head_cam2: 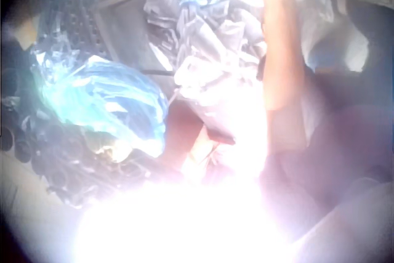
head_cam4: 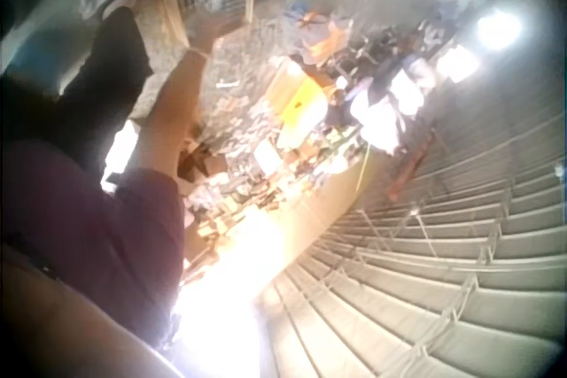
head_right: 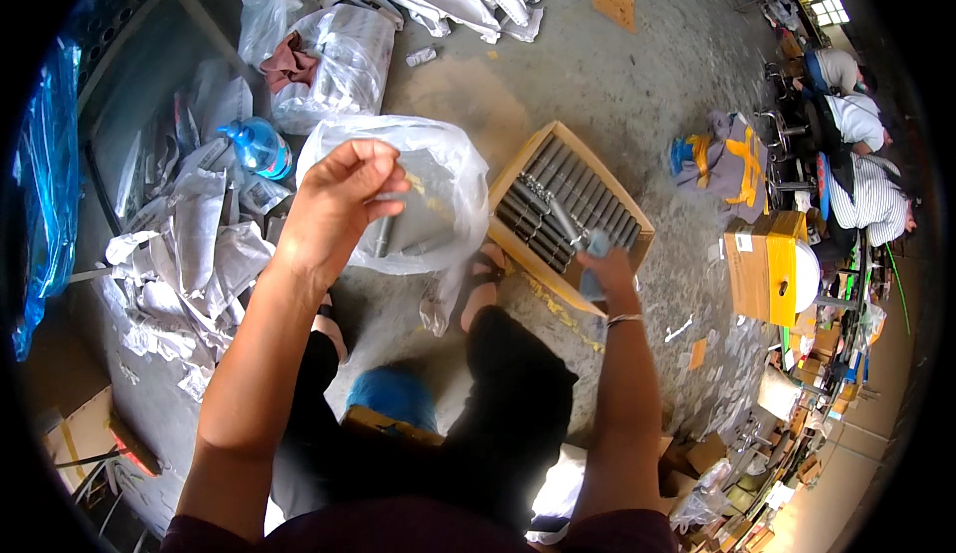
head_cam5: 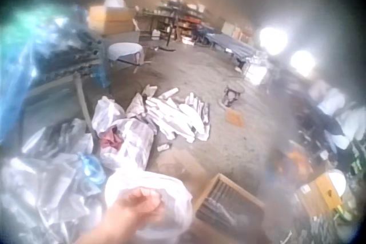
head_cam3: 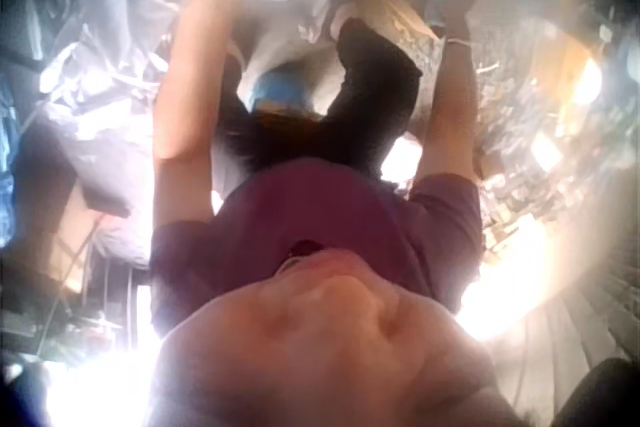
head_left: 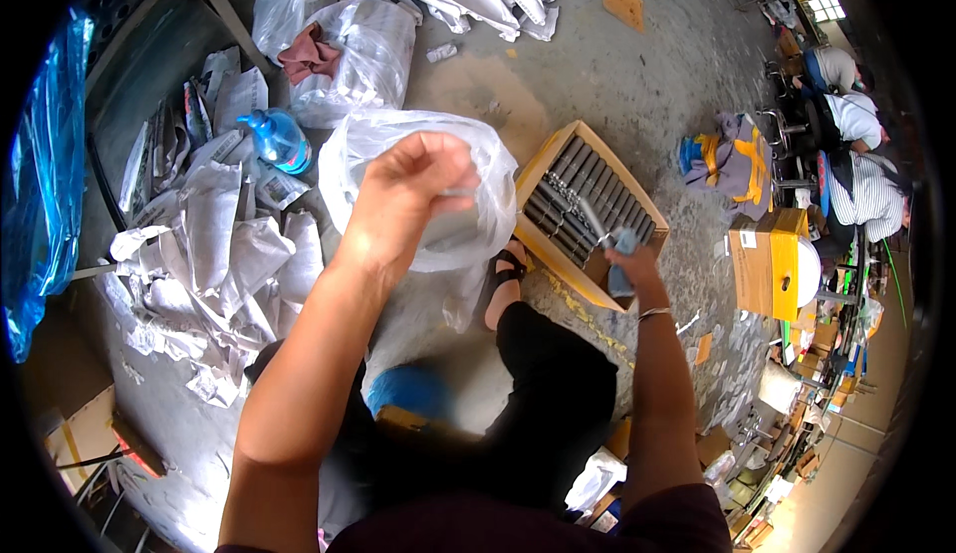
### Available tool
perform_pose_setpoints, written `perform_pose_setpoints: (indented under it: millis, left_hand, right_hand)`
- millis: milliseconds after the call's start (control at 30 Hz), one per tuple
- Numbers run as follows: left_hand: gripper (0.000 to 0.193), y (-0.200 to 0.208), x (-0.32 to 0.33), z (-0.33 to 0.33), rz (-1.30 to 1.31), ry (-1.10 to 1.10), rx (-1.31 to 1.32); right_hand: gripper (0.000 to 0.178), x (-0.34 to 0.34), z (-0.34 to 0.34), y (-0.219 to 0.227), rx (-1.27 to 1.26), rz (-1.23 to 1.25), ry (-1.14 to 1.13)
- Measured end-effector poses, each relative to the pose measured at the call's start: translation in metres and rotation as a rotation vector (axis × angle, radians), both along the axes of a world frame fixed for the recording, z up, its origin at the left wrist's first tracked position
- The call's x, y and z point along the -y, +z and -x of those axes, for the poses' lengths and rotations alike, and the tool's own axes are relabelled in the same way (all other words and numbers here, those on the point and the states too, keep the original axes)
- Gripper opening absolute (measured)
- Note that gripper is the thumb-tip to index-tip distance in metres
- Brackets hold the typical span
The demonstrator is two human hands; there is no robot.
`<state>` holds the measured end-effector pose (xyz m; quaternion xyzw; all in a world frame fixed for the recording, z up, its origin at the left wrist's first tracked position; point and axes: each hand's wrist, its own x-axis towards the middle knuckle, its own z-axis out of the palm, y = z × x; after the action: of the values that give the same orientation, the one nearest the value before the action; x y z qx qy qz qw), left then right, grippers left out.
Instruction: The person sits on a low stool and wipes cylindrical metal parts with a blue cloth. They take the parts from a plastic bag, clean them, and place them into a cardboard box. The person also handles a large plastic-wrapped bundle and a blue bottle.
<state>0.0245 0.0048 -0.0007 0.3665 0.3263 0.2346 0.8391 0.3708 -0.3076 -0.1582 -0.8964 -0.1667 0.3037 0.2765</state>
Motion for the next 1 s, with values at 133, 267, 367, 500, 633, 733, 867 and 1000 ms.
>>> perform_pose_setpoints:
  millis: [133, 267, 367, 500, 633, 733, 867, 1000]
  left_hand:
    - [0.02, -0.004, 0.002, -0.001, -0.032, -0.035, -0.081]
    - [0.02, -0.006, -0.003, 0.006, -0.05, -0.034, -0.142]
    - [0.02, -0.009, -0.007, 0.003, -0.062, -0.022, -0.154]
    - [0.021, -0.009, -0.006, -0.006, -0.003, -0.04, -0.18]
    - [0.022, -0.011, -0.004, -0.009, -0.005, -0.063, -0.187]
    - [0.022, -0.009, -0.004, -0.009, -0.007, -0.057, -0.19]
    - [0.021, -0.01, -0.007, -0.005, -0.047, -0.003, -0.196]
    - [0.019, -0.01, -0.015, 0.004, -0.069, 0.295, -0.182]
  right_hand:
    - [0.038, 0.01, 0.002, -0.069, 0.276, 0.259, 0.173]
    - [0.044, -0.037, 0.01, -0.096, 0.388, 0.327, 0.218]
    - [0.046, -0.059, 0.005, -0.12, 0.398, 0.287, 0.22]
    - [0.04, -0.075, 0.003, -0.142, 0.456, 0.28, 0.188]
    - [0.037, -0.087, 0.011, -0.15, 0.445, 0.187, 0.117]
    - [0.038, -0.079, 0.013, -0.154, 0.43, 0.112, 0.068]
    - [0.041, -0.053, -0.001, -0.158, 0.457, 0.117, 0.006]
    - [0.035, -0.109, 0.015, -0.098, 0.495, -0.128, 0.205]
